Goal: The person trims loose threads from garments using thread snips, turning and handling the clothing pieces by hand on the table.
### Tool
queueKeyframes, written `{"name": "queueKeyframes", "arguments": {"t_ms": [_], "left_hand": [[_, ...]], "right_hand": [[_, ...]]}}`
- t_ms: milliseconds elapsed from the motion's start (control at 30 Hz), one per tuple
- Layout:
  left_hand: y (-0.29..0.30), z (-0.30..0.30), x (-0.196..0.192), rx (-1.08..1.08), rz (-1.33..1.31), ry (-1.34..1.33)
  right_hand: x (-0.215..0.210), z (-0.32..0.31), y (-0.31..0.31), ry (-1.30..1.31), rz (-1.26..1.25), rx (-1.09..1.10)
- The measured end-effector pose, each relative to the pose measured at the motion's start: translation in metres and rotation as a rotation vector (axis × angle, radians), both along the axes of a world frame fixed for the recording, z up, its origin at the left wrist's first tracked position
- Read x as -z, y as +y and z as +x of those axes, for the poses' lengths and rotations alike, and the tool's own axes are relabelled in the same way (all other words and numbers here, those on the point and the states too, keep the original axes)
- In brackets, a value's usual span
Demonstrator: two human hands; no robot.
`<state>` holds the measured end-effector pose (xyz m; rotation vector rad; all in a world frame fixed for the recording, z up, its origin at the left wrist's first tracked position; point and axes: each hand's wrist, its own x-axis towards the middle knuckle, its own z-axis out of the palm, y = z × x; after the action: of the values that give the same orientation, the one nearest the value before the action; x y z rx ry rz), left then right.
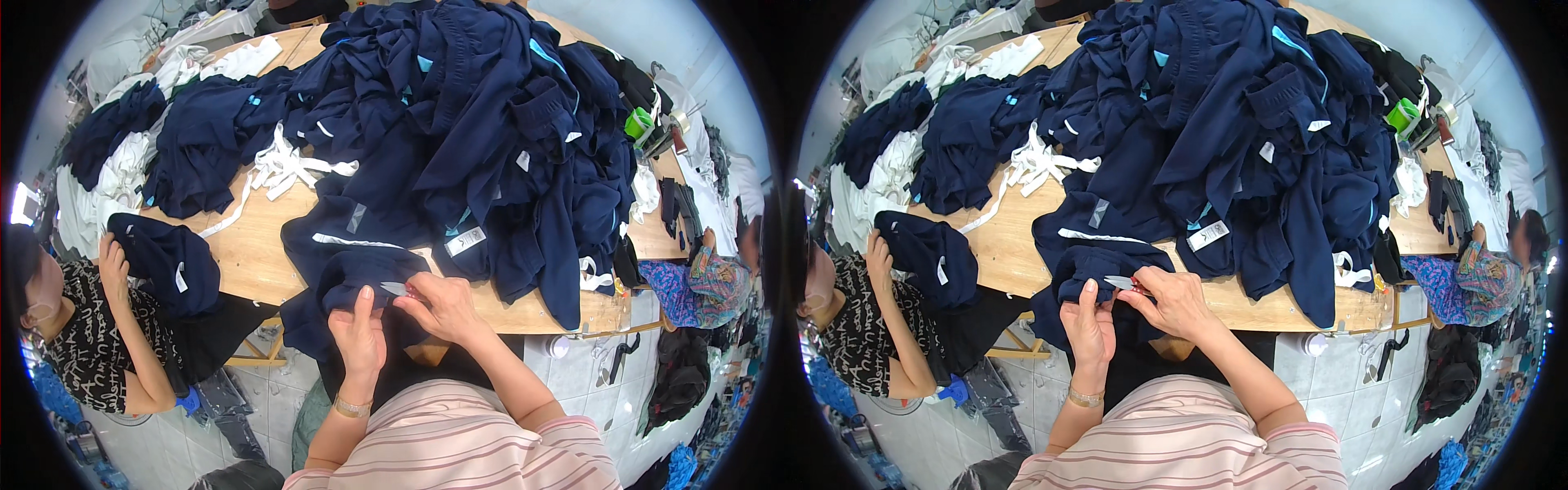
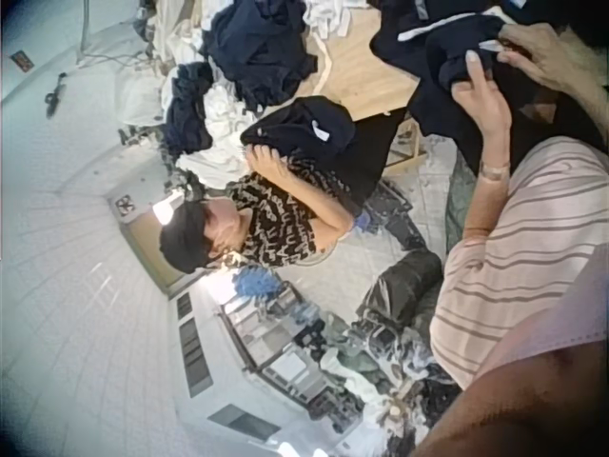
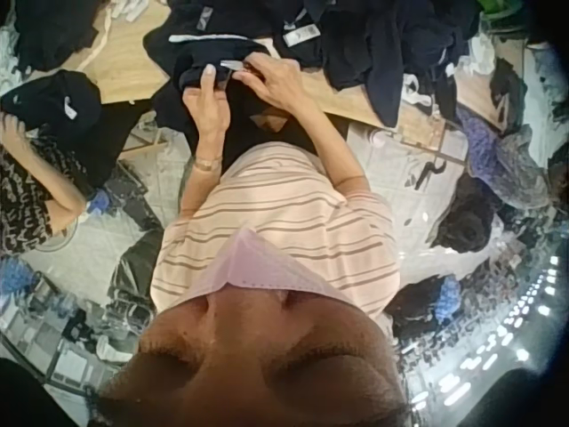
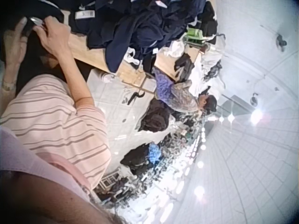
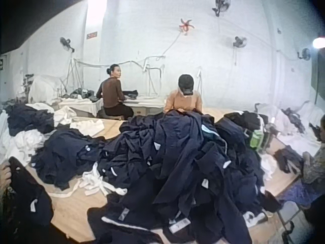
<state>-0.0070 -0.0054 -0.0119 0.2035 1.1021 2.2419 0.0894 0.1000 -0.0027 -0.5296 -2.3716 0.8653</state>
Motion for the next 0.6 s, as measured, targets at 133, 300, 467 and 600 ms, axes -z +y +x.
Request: {"name": "queueKeyframes", "arguments": {"t_ms": [133,300,467,600], "left_hand": [[0.012,0.002,0.001,0.018,-0.018,0.005],[0.035,0.015,0.000,0.103,-0.088,0.006],[0.045,-0.023,0.058,0.309,-0.004,0.116],[0.047,-0.061,0.146,0.299,-0.084,0.450]], "right_hand": [[0.000,0.000,0.007,0.085,0.054,0.038],[-0.001,0.024,0.020,0.166,-0.013,0.172],[0.030,0.043,0.027,0.242,-0.182,0.282],[0.041,0.084,0.021,0.240,-0.151,0.440]]}}
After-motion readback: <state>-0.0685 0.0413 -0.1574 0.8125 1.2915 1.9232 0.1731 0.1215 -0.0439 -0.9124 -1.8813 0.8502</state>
